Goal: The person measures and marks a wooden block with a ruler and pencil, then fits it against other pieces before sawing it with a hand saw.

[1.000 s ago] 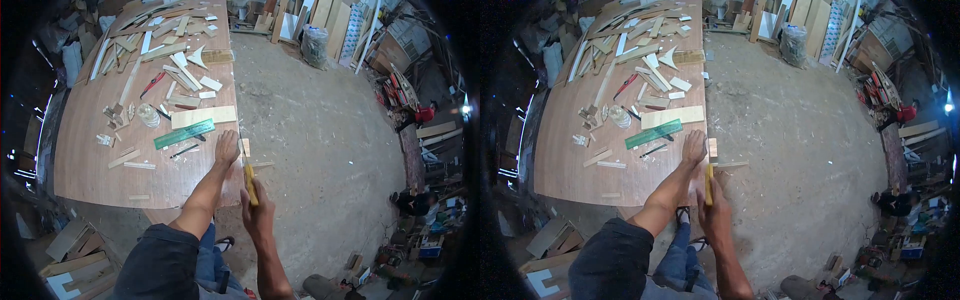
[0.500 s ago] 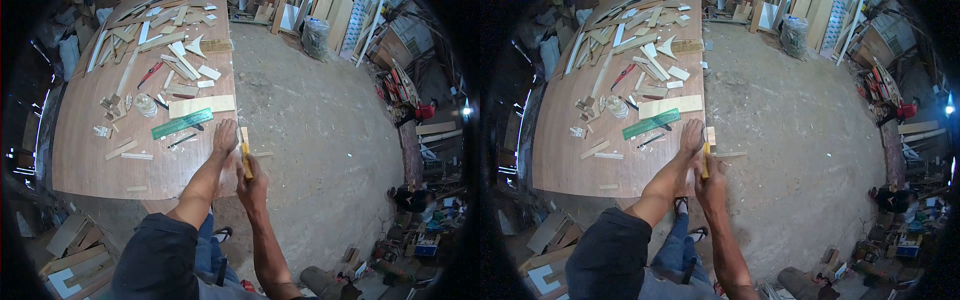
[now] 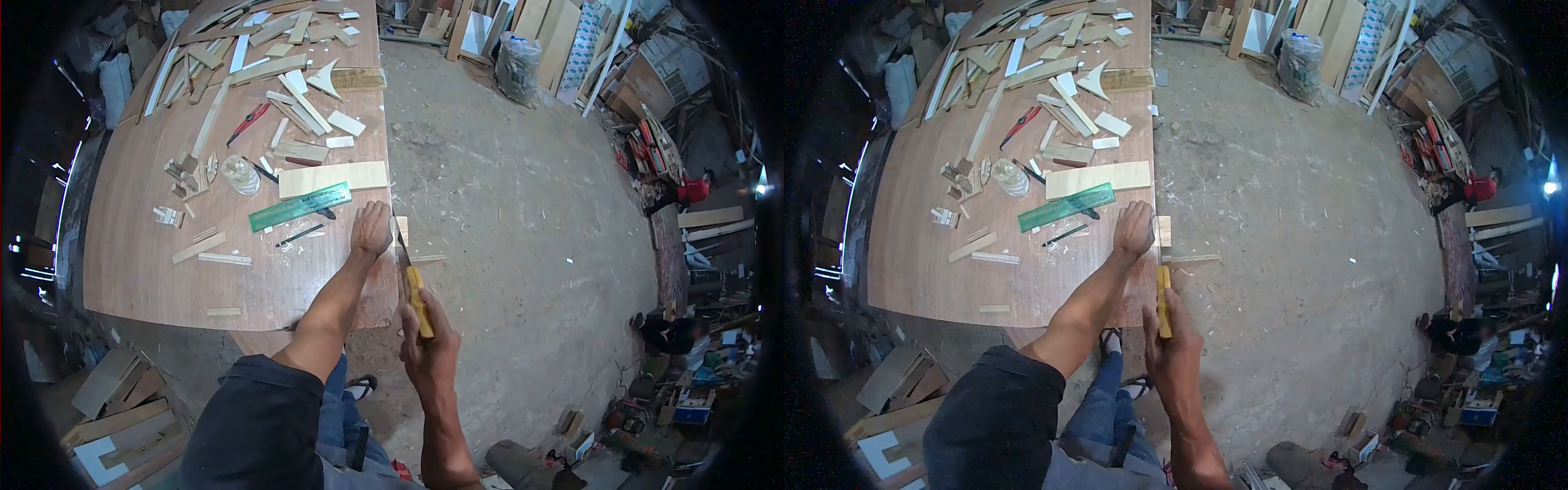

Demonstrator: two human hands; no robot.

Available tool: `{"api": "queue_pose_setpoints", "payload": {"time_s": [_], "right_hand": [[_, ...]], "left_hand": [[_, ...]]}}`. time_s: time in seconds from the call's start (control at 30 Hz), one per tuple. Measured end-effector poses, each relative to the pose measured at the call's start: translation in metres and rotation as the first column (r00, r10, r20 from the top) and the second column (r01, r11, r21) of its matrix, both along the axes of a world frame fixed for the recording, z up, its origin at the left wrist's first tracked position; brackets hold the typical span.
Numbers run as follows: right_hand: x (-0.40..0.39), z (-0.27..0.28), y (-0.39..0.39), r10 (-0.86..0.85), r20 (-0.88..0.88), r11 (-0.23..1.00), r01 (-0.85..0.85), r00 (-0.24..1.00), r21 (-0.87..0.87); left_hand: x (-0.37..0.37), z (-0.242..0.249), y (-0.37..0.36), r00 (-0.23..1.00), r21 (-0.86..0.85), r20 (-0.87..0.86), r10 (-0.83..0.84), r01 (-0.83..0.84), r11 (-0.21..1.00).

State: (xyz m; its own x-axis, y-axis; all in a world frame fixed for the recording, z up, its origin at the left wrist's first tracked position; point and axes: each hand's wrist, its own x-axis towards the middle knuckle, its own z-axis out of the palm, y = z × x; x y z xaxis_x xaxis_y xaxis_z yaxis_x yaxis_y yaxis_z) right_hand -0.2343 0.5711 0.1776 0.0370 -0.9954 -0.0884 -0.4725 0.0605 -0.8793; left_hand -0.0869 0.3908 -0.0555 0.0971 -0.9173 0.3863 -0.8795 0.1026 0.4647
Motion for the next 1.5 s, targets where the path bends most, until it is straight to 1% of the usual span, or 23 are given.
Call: {"api": "queue_pose_setpoints", "payload": {"time_s": [0.07,0.13,0.2,0.27,0.3,0.33,0.4,0.43,0.47,0.53,0.63,0.7,0.77,0.87,0.9,1.0,1.03,1.1,1.2,1.33,1.37,1.47,1.5], "right_hand": [[0.007,-0.014,-0.017,-0.018,0.012,0.999,0.019,1.0,-0.043],[0.017,-0.041,-0.047,0.068,-0.115,0.951,-0.099,0.991,-0.291],[0.012,-0.031,-0.034,0.061,-0.126,0.971,-0.088,0.99,-0.221],[0.0,-0.017,-0.014,0.047,-0.097,0.958,-0.072,0.994,-0.276],[-0.003,-0.002,-0.001,0.004,-0.008,0.999,-0.005,1.0,-0.053],[0.0,-0.006,-0.005,0.0,-0.008,0.999,-0.001,1.0,-0.043],[0.01,-0.021,-0.03,0.021,-0.098,0.98,-0.04,0.995,-0.195],[0.012,-0.048,-0.045,0.044,-0.105,0.963,-0.07,0.994,-0.262],[0.012,-0.045,-0.048,0.047,-0.101,0.96,-0.073,0.994,-0.269],[0.009,-0.032,-0.043,0.056,-0.057,0.988,-0.064,0.997,-0.143],[0.0,-0.001,-0.018,0.041,-0.027,0.993,-0.044,0.999,-0.108],[0.002,-0.013,-0.024,0.01,-0.007,0.997,-0.01,1.0,-0.073],[0.012,-0.052,-0.057,0.067,-0.066,0.967,-0.081,0.996,-0.242],[0.003,-0.027,-0.045,0.078,-0.095,0.94,-0.105,0.992,-0.324],[-0.003,-0.012,-0.031,0.056,-0.024,0.986,-0.059,0.998,-0.157],[0.003,0.007,-0.022,0.002,0.049,1.0,-0.001,0.999,-0.023],[0.009,-0.006,-0.028,0.0,0.049,1.0,0.001,0.999,-0.02],[0.023,-0.035,-0.054,0.092,-0.129,0.966,-0.12,0.987,-0.229],[0.007,-0.024,-0.036,0.051,-0.097,0.963,-0.075,0.994,-0.261],[0.007,0.01,-0.02,-0.006,0.026,1.0,0.006,1.0,-0.018],[0.009,-0.026,-0.035,0.036,-0.098,0.972,-0.058,0.995,-0.23],[0.017,-0.035,-0.051,0.094,-0.086,0.986,-0.105,0.992,-0.132],[0.01,-0.036,-0.045,0.088,-0.108,0.956,-0.115,0.99,-0.27]], "left_hand": [[0.0,-0.003,0.005,1.0,0.008,-0.014,-0.005,0.005,1.0],[0.001,0.002,0.001,1.0,-0.007,-0.021,-0.015,0.015,1.0],[0.001,0.005,0.0,1.0,0.053,0.007,0.0,-0.001,0.999],[0.002,0.007,-0.007,1.0,0.03,0.015,0.012,-0.012,0.999],[0.0,0.003,-0.001,1.0,0.03,0.014,0.019,-0.019,0.999],[0.001,-0.001,0.002,1.0,0.041,0.014,0.015,-0.016,0.999],[0.001,0.001,0.0,0.999,-0.019,-0.032,-0.016,0.016,1.0],[0.001,0.003,0.0,0.998,-0.024,-0.061,-0.02,0.018,1.0],[0.003,0.005,-0.003,0.998,-0.031,-0.058,-0.017,0.015,0.999],[0.001,0.003,-0.001,1.0,-0.017,-0.026,0.004,-0.005,1.0],[0.0,-0.003,-0.004,1.0,-0.018,-0.007,0.024,-0.024,1.0],[0.001,-0.003,0.001,1.0,-0.019,-0.022,0.009,-0.009,1.0],[0.002,0.004,0.0,0.999,-0.012,-0.052,-0.014,0.013,1.0],[0.0,-0.003,-0.004,1.0,-0.01,-0.011,0.015,-0.016,1.0],[0.001,-0.001,-0.009,1.0,-0.012,-0.016,0.021,-0.021,1.0],[0.003,-0.002,-0.004,1.0,0.008,0.006,0.012,-0.012,1.0],[0.002,-0.001,0.0,1.0,0.006,-0.01,0.0,0.0,1.0],[0.003,0.002,-0.004,1.0,-0.015,-0.022,-0.013,0.013,1.0],[0.002,0.005,-0.011,1.0,0.002,-0.015,0.001,-0.001,1.0],[0.003,0.002,-0.001,1.0,0.05,-0.003,0.008,-0.008,0.999],[0.002,0.005,-0.002,1.0,0.05,-0.011,-0.007,0.007,0.999],[0.002,0.0,-0.005,1.0,0.019,-0.021,0.004,-0.004,1.0],[-0.002,-0.001,0.0,1.0,0.028,-0.022,-0.016,0.017,0.999]]}}
